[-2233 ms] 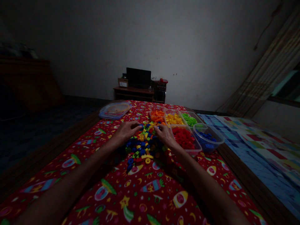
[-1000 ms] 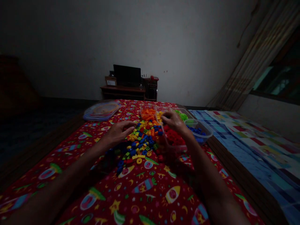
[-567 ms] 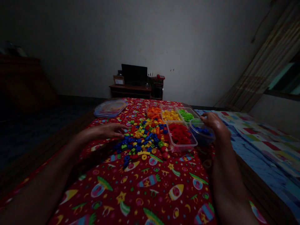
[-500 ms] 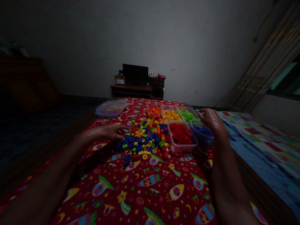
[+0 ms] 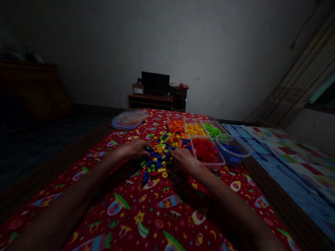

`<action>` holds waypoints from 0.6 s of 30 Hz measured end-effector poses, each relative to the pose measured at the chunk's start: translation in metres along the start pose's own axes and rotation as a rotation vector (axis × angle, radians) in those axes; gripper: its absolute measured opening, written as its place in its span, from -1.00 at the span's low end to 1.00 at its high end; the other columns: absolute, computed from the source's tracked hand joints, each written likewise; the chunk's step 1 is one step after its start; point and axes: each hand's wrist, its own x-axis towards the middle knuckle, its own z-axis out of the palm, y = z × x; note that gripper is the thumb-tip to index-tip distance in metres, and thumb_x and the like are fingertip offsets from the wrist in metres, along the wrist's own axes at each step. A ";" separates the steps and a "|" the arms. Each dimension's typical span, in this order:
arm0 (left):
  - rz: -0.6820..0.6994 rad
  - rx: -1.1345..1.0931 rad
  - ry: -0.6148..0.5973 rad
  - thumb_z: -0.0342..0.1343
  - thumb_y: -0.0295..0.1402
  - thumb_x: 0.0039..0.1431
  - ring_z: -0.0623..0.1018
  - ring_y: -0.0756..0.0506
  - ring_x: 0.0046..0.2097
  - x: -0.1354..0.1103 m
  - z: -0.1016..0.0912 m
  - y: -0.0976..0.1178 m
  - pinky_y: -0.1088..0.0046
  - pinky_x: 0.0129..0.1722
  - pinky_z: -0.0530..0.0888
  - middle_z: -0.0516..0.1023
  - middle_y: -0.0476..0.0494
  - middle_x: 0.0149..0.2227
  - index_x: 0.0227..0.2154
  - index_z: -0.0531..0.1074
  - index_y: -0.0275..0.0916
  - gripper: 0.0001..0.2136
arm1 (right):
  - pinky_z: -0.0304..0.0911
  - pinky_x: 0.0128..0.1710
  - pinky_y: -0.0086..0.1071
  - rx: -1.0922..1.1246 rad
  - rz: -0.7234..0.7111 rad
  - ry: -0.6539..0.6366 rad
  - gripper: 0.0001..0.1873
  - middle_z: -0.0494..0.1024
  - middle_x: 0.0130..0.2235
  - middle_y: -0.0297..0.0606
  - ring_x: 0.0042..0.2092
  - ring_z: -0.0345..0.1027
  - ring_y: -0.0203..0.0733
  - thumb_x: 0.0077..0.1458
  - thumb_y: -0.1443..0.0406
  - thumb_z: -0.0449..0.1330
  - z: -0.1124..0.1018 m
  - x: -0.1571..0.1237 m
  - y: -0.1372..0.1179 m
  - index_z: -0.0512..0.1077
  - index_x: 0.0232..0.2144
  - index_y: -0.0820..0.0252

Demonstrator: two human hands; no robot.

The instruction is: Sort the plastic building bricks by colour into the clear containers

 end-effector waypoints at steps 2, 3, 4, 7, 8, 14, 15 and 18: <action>0.021 -0.048 -0.029 0.19 -0.16 -0.12 0.56 -0.12 -0.37 -0.001 -0.004 -0.001 0.52 -0.40 0.38 0.63 -0.01 -0.44 -0.36 0.61 -0.07 -0.77 | 0.17 -0.19 -0.33 0.009 -0.011 0.052 -0.70 0.45 -0.16 -0.06 -0.14 0.30 -0.11 0.03 0.46 0.11 0.003 0.001 0.006 0.39 -0.14 0.26; 0.025 -0.060 -0.037 0.18 -0.17 -0.11 0.56 -0.12 -0.38 -0.001 -0.005 -0.001 0.52 -0.40 0.38 0.63 0.00 -0.44 -0.37 0.61 -0.07 -0.77 | 0.16 -0.19 -0.35 0.016 -0.002 0.086 -0.73 0.45 -0.19 -0.08 -0.16 0.29 -0.14 0.05 0.47 0.08 0.002 0.001 0.010 0.38 -0.16 0.25; 0.022 -0.062 -0.037 0.18 -0.17 -0.11 0.56 -0.12 -0.39 -0.001 -0.006 0.000 0.52 -0.41 0.38 0.63 0.00 -0.45 -0.39 0.61 -0.07 -0.78 | 0.15 -0.21 -0.36 0.025 0.015 0.116 -0.76 0.45 -0.22 -0.11 -0.20 0.28 -0.16 0.07 0.46 0.05 0.000 0.002 0.013 0.38 -0.18 0.25; -0.001 -0.018 0.000 0.16 -0.21 -0.10 0.57 -0.13 -0.37 0.000 -0.006 0.001 0.51 -0.40 0.37 0.64 -0.01 -0.44 -0.39 0.62 -0.08 -0.80 | 0.11 -0.29 -0.38 0.057 0.057 0.163 -0.85 0.43 -0.30 -0.15 -0.30 0.23 -0.20 0.11 0.37 0.05 -0.011 0.003 0.020 0.37 -0.25 0.26; -0.002 0.007 0.014 0.15 -0.22 -0.08 0.57 -0.14 -0.36 0.000 -0.005 0.002 0.50 -0.38 0.37 0.64 -0.03 -0.42 -0.39 0.62 -0.09 -0.80 | 0.10 -0.31 -0.38 0.075 0.058 0.173 -0.86 0.42 -0.31 -0.16 -0.31 0.21 -0.20 0.11 0.35 0.05 -0.015 0.004 0.020 0.36 -0.26 0.26; 0.046 0.084 0.020 0.06 -0.26 0.02 0.59 -0.14 -0.30 0.001 -0.004 0.009 0.49 -0.32 0.38 0.65 -0.04 -0.35 -0.32 0.60 -0.10 -0.77 | 0.11 -0.30 -0.37 0.097 0.092 0.195 -0.75 0.41 -0.22 -0.11 -0.26 0.22 -0.18 0.11 0.45 -0.03 -0.011 0.015 0.017 0.35 -0.17 0.25; 0.047 0.088 0.036 0.06 -0.27 0.02 0.59 -0.13 -0.29 0.001 -0.003 0.011 0.50 -0.30 0.38 0.65 -0.04 -0.35 -0.30 0.60 -0.10 -0.76 | 0.12 -0.27 -0.36 0.089 0.066 0.189 -0.72 0.41 -0.19 -0.10 -0.21 0.22 -0.16 0.10 0.47 -0.04 -0.005 0.018 0.017 0.35 -0.16 0.24; 0.030 0.091 0.113 0.06 -0.30 0.01 0.58 -0.13 -0.24 0.002 0.001 0.018 0.49 -0.25 0.40 0.65 -0.04 -0.29 -0.21 0.56 -0.11 -0.72 | 0.13 -0.17 -0.36 0.112 -0.050 0.137 -0.72 0.40 -0.15 -0.12 -0.13 0.20 -0.16 0.10 0.49 -0.03 0.017 0.024 0.021 0.36 -0.17 0.21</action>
